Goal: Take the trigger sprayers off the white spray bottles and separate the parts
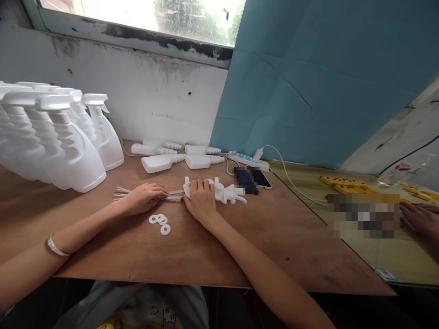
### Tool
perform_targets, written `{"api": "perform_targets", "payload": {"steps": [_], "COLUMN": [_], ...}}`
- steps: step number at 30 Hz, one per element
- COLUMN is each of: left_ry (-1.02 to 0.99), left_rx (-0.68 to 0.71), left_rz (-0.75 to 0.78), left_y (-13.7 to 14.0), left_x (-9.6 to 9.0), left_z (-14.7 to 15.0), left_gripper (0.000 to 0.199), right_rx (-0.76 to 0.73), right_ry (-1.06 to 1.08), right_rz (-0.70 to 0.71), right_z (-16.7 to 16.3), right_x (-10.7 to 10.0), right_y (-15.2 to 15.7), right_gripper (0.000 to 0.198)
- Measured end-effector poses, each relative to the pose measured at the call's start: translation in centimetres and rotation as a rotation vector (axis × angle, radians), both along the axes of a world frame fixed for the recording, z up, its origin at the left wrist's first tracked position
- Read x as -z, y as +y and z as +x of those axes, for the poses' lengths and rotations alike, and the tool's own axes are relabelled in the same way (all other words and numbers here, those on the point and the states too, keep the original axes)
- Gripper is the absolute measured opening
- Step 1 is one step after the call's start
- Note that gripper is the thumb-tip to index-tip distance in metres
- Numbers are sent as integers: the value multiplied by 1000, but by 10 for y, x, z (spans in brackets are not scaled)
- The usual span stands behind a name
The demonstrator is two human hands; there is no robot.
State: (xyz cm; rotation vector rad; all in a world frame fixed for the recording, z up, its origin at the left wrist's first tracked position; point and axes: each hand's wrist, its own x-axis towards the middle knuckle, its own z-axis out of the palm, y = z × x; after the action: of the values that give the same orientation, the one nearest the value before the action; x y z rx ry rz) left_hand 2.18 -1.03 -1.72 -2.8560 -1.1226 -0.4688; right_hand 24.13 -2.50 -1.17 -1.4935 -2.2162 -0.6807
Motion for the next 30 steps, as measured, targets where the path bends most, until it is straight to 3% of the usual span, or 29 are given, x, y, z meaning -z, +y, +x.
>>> {"api": "perform_targets", "payload": {"steps": [7, 21, 30], "left_ry": [21, 49, 50], "left_rx": [-10, -48, -47], "left_rz": [4, -17, 1], "left_y": [0, -3, -5], "left_x": [1, -1, -3], "left_z": [1, 1, 2], "left_gripper": [29, 33, 32], "right_rx": [20, 200, 90], "right_ry": [2, -71, -6], "right_rz": [1, 39, 4], "right_z": [-1, 2, 3], "right_x": [-1, -10, -1], "right_y": [0, -3, 1], "right_gripper": [24, 26, 37]}}
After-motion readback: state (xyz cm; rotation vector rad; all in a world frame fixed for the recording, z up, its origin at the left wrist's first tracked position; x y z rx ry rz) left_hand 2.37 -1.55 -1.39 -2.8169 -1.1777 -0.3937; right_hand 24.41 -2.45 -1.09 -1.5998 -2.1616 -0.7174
